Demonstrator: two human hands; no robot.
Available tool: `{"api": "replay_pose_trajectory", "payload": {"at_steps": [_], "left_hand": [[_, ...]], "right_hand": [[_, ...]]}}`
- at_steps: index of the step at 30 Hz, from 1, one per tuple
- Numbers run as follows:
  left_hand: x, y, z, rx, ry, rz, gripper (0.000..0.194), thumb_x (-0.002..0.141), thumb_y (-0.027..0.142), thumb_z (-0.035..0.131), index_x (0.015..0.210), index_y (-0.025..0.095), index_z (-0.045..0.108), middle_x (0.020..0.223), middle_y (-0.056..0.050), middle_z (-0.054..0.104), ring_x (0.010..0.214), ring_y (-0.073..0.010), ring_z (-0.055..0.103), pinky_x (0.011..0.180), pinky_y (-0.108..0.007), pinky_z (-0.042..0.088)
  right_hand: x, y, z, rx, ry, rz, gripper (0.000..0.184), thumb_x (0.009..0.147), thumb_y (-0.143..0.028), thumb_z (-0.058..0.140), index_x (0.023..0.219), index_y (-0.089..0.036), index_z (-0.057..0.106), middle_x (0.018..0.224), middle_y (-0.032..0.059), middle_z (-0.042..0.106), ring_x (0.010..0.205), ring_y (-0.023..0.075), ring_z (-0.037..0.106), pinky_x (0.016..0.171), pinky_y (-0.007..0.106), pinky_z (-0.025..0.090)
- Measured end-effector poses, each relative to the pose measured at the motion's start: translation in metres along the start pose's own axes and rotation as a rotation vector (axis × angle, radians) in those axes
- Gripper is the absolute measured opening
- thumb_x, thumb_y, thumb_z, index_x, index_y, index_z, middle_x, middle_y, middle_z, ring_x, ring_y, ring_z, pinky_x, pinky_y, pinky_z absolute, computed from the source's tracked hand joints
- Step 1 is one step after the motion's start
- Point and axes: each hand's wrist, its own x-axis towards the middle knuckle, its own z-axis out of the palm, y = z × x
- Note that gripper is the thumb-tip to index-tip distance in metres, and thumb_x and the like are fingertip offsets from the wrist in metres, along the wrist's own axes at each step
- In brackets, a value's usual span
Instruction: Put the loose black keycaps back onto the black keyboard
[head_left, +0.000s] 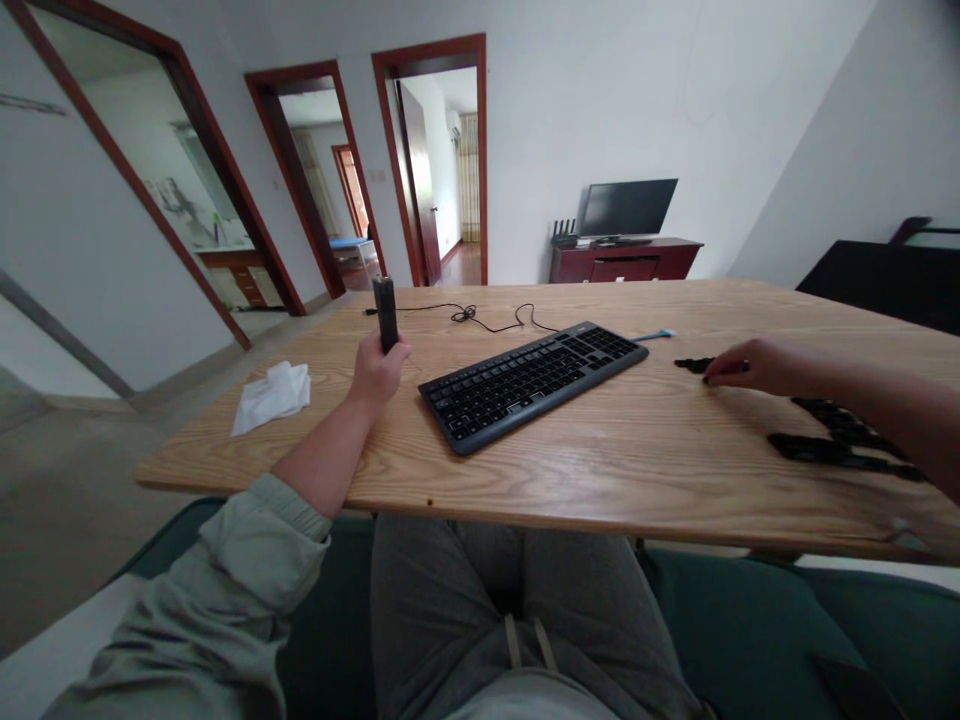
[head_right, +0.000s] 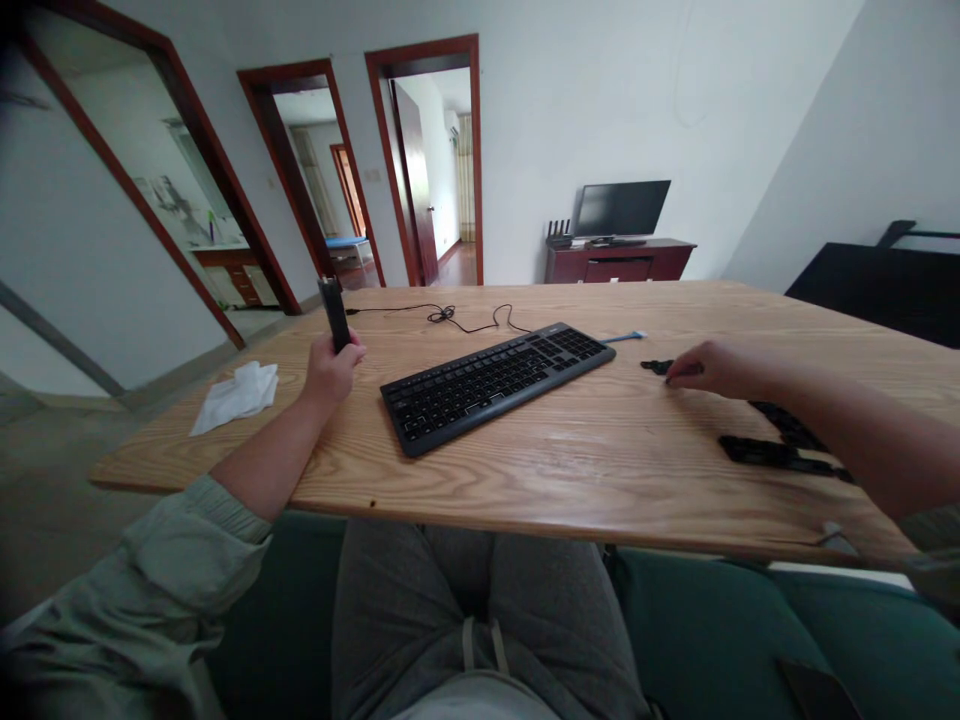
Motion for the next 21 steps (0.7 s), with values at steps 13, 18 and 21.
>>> {"api": "replay_pose_trajectory", "payload": {"at_steps": [13, 18, 21], "left_hand": [[0.0, -0.002, -0.001, -0.006, -0.001, 0.011, 0.009, 0.066, 0.025, 0.057, 0.065, 0.018, 0.051, 0.057, 0.003, 0.044, 0.055, -0.0111, 0.04, 0.055, -0.026, 0.033], [0.0, -0.001, -0.002, 0.01, -0.008, 0.009, 0.009, 0.067, 0.025, 0.057, 0.066, 0.019, 0.051, 0.059, 0.003, 0.045, 0.056, -0.0115, 0.041, 0.056, -0.026, 0.033], [-0.001, 0.001, -0.002, 0.027, -0.014, -0.001, 0.01, 0.067, 0.027, 0.057, 0.066, 0.019, 0.051, 0.059, 0.003, 0.045, 0.057, -0.0123, 0.041, 0.056, -0.026, 0.033]], "right_hand": [[0.003, -0.001, -0.01, -0.104, -0.073, 0.155, 0.045, 0.066, -0.072, 0.056, 0.086, -0.033, 0.065, 0.08, 0.0073, 0.07, 0.07, 0.0281, 0.06, 0.07, 0.044, 0.046], [-0.005, 0.004, -0.017, -0.112, -0.136, 0.195, 0.048, 0.069, -0.072, 0.054, 0.078, -0.027, 0.07, 0.079, 0.0153, 0.07, 0.064, 0.0248, 0.058, 0.066, 0.043, 0.043], [-0.006, 0.007, -0.011, -0.061, -0.14, 0.142, 0.047, 0.068, -0.07, 0.056, 0.075, -0.026, 0.072, 0.077, 0.0175, 0.07, 0.064, 0.0257, 0.059, 0.065, 0.042, 0.044]]}}
